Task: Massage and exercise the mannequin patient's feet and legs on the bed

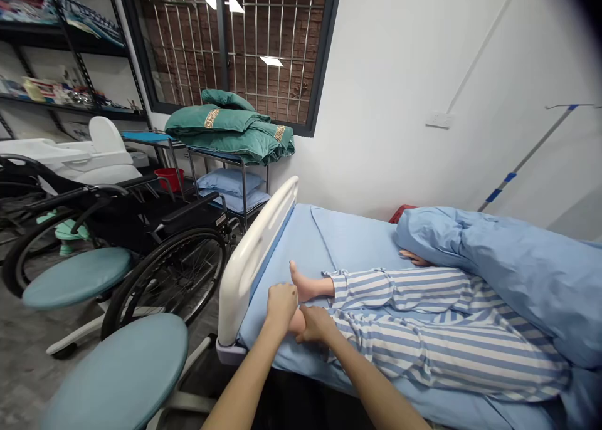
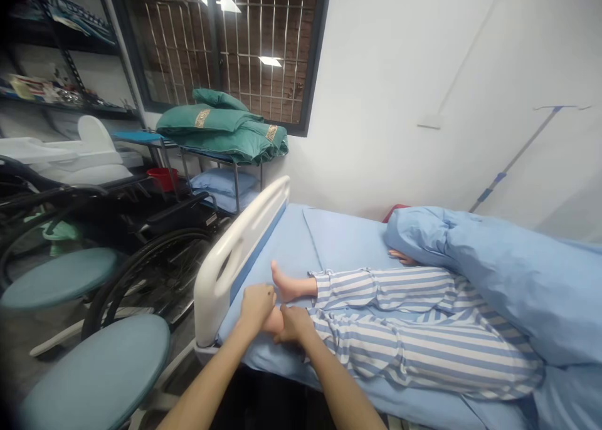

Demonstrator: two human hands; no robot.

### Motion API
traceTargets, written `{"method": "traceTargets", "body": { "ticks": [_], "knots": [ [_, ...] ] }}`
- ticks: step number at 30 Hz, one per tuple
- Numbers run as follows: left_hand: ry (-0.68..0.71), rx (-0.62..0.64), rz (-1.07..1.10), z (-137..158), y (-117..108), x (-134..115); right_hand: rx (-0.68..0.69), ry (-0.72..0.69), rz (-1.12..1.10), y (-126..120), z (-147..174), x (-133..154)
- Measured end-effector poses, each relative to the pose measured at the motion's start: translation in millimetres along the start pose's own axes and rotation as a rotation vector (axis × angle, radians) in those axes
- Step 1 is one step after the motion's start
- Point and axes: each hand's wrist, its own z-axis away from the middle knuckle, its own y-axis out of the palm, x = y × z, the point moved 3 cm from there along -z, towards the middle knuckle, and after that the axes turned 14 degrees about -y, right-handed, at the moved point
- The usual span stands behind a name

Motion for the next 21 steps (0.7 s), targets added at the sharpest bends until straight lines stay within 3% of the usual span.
{"method": "traceTargets", "body": {
  "ticks": [7, 21],
  "knots": [
    [-0.025, -0.221, 0.046, 7.6, -1.9, 2.0, 0.004, 0.009, -0.016, -2.7, 1.5, 2.8],
    [-0.013, -0.276, 0.064, 10.0, 5.6, 5.2, 0.018, 0.045, -0.029, -3.8, 1.5, 3.4]
  ]
}}
